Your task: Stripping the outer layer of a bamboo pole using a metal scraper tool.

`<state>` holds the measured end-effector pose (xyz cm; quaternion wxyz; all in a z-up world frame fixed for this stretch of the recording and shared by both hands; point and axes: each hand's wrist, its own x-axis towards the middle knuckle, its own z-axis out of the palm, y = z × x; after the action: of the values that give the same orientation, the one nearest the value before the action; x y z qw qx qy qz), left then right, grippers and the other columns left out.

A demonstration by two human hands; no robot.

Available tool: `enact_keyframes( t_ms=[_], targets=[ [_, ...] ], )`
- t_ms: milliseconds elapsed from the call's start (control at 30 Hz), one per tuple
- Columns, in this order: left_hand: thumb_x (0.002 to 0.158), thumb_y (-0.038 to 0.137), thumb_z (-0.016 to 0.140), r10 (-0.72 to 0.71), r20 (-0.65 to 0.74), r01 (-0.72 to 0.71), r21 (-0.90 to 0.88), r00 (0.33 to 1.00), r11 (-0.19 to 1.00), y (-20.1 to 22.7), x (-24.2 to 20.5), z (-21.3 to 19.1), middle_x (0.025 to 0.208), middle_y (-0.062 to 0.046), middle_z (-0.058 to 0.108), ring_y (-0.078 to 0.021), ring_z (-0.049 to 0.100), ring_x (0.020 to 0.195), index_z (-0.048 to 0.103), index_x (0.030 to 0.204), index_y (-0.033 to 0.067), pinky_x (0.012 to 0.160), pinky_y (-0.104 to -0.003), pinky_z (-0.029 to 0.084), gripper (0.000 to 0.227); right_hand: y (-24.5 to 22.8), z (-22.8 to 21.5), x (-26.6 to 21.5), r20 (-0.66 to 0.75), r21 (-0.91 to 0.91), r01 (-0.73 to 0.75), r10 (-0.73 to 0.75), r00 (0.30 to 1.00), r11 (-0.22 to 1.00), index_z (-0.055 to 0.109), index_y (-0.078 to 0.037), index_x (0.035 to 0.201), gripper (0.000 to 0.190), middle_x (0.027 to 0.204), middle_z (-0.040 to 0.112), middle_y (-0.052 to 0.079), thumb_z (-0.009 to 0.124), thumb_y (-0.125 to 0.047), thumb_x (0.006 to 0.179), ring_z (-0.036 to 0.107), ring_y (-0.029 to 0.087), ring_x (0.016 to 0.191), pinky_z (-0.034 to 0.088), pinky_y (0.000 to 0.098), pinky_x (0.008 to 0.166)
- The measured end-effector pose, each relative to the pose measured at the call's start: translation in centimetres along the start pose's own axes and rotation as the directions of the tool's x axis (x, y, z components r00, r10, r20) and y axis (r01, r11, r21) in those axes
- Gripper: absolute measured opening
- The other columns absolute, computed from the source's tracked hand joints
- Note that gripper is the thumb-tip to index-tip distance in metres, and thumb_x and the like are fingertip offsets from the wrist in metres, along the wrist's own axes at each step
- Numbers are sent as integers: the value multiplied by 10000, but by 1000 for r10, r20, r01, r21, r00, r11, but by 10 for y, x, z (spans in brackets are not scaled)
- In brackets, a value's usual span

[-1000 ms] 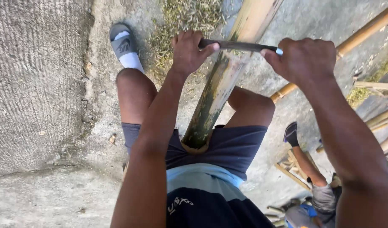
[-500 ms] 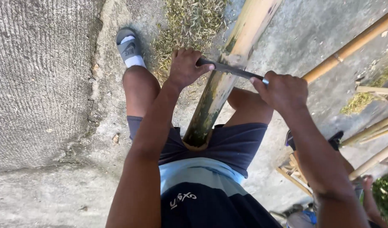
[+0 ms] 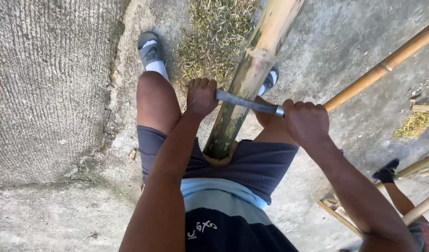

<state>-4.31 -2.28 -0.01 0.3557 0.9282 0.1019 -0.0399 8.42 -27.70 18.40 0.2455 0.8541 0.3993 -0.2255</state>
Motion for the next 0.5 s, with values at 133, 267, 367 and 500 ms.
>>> enact_keyframes(
  t_ms=[133, 267, 367, 500],
  targets=[
    [947, 248, 697, -20, -135, 13, -57, 991, 998, -12, 60, 32, 869, -157, 652, -362, 618, 867, 675, 872, 73, 877, -514, 420, 191, 30, -35, 46, 69, 76, -58, 52, 996, 995, 678, -107, 839, 217, 662, 708, 84, 710, -303, 926, 711, 239, 585, 525, 397, 545],
    [947, 206, 656, -8, -230, -7, -66, 973, 998, -30, 132, 54, 979, -172, 637, -375, 590, 967, 632, 1023, 67, 916, -541, 415, 160, 81, -39, 104, -125, -107, -44, 30, 992, 993, 712, -150, 845, 170, 681, 700, 68, 722, -291, 940, 691, 252, 602, 509, 420, 565],
    [956, 189, 658, 6, -212, -26, -96, 977, 995, -27, 187, 27, 1068, -170, 636, -375, 579, 1045, 581, 1109, 75, 920, -533, 418, 205, 115, -48, 137, -207, -109, -54, 31, 978, 993, 726, -157, 877, 202, 665, 688, 71, 753, -342, 954, 684, 258, 631, 501, 409, 584],
    [874, 226, 734, 264, -470, -331, -66, 842, 941, -27, 176, 3, 1112, -152, 616, -324, 567, 1076, 602, 1174, 65, 990, -529, 409, 366, 120, -58, 138, -184, -79, -58, 42, 982, 995, 727, -177, 900, 370, 662, 701, 46, 808, -533, 963, 699, 251, 670, 511, 401, 647]
  ],
)
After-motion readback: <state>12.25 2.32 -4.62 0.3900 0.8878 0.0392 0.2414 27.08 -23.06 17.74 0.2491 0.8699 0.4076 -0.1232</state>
